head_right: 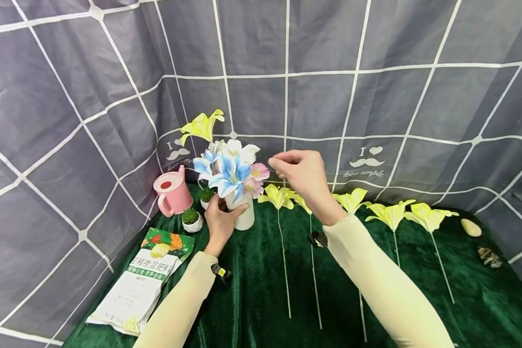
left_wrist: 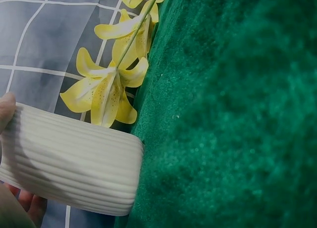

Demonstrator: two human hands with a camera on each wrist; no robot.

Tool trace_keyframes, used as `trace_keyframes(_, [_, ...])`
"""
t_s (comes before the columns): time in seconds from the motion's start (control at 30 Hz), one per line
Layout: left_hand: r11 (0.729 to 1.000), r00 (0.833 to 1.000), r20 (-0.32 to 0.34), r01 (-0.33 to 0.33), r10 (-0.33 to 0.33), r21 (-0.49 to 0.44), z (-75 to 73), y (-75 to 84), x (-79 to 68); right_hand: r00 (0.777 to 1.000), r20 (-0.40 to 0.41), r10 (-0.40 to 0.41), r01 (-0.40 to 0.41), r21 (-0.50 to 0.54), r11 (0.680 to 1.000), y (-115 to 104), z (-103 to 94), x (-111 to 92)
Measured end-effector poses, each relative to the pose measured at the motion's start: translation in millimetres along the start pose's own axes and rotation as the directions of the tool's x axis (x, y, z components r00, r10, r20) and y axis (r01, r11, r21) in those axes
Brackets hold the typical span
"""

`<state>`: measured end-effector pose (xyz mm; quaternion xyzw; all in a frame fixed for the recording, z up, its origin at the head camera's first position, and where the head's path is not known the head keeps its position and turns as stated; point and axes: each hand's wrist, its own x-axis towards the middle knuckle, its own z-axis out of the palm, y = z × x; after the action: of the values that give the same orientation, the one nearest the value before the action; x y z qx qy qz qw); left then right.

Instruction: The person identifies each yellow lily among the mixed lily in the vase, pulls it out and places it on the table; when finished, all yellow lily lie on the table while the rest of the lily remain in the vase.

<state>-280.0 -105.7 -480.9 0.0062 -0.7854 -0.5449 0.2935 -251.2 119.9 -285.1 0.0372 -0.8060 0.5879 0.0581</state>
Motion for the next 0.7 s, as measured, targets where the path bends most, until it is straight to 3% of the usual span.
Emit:
trace_keyframes(0.37, [0.999,0.999,-0.02,-0.024,0.025,0.03,-0.2,-2.3,3.3,0.983,0.112,-0.145,0.158,-0.119,0.98,-49.6,43.5,38.3])
trace_keyframes(0.7, [1.0,1.0,-0.01,-0.021,0.021,0.014,1.1,-1.8,1.4,0.973,0.187,-0.136,0.185,-0.277,0.943,-66.4,87.0,77.9])
